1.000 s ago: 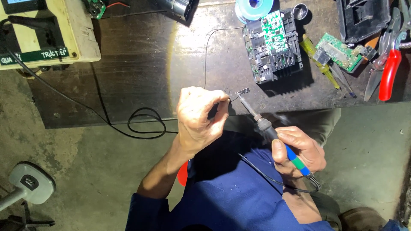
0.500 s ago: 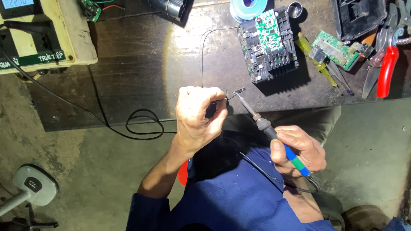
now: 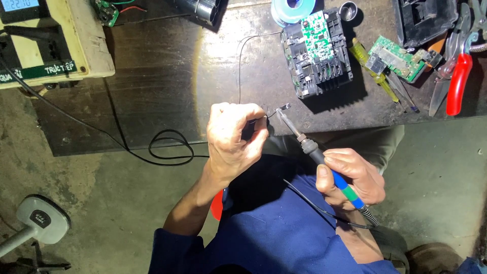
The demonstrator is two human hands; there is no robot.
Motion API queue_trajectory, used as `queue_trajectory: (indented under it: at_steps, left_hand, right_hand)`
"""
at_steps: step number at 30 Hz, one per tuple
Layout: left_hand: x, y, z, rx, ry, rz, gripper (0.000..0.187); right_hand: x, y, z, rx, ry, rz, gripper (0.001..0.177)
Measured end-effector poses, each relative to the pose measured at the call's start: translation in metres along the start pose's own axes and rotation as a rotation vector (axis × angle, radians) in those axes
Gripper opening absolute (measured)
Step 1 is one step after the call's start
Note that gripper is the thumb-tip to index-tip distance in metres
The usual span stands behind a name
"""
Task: Soldering wires to a circuit board and battery pack using a soldering iron and other hand tools.
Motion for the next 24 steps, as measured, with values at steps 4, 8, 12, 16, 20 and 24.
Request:
queue_trajectory:
  at_steps: [4, 8, 12, 16, 20, 24]
  left_hand:
    - [0.001, 0.000, 0.000, 0.003, -0.007, -0.001, 0.021]
    - [0.001, -0.001, 0.000, 0.012, -0.009, 0.010, 0.021]
    - [0.001, -0.001, 0.000, 0.002, -0.007, 0.003, 0.020]
    - [0.000, 0.000, 0.000, -0.003, -0.012, 0.004, 0.020]
    - [-0.001, 0.000, -0.001, -0.001, -0.006, 0.007, 0.020]
    - [-0.001, 0.001, 0.000, -0.006, -0.017, 0.002, 0.021]
  right_hand:
    - [0.000, 0.001, 0.000, -0.020, -0.009, 0.005, 0.020]
    - [-0.004, -0.001, 0.003, -0.021, -0.011, -0.002, 0.020]
    - [-0.002, -0.001, 0.001, -0.004, -0.004, -0.009, 0.021]
    - [-0.005, -0.002, 0.005, -0.004, 0.007, -0.003, 0.022]
    - [-0.007, -0.004, 0.003, -0.005, -0.018, -0.021, 0.020]
    - [-0.004, -0.001, 0.003, -0.030, -0.024, -0.028, 0.018]
Point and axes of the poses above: each hand's wrist, its own x-axis towards the middle knuckle, its own z-axis out of the back of the hand, y = z × x, the point moved 9 cm from there along x, towards the middle knuckle, and after that the axes turned 14 degrees about z, right-handed, at the moved point
